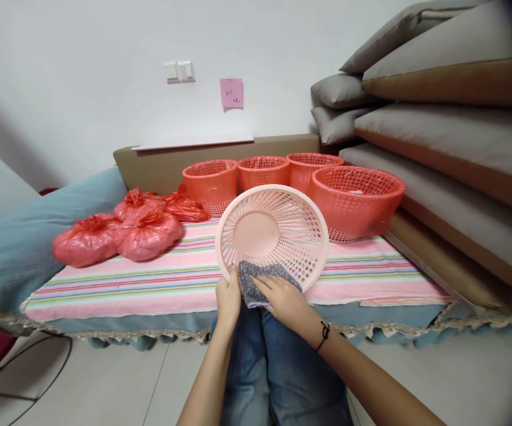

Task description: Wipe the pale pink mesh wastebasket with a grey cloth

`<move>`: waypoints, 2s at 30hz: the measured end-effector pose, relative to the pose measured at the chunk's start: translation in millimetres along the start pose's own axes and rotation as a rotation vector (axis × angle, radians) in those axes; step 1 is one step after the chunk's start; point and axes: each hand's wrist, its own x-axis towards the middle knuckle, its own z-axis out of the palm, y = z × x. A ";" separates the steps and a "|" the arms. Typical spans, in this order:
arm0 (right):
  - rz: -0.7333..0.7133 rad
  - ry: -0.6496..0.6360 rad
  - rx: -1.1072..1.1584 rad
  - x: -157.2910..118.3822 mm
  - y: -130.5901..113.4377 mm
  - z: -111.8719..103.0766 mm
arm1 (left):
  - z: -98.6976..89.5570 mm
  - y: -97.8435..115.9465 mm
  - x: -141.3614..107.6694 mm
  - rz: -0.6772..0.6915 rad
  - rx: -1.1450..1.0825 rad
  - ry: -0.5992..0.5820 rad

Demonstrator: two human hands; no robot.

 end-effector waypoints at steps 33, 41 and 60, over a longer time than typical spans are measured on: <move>-0.107 0.060 0.567 18.5 -24.2 -33.5 | -43.0 9.1 -2.2 0.135 -0.226 -0.039; -0.191 -0.231 0.128 -17.3 16.8 -76.1 | -52.8 5.8 1.1 0.050 -0.178 -0.018; 0.035 0.272 1.119 36.6 -38.8 -6.2 | -35.0 9.1 -26.5 0.184 -0.142 -0.023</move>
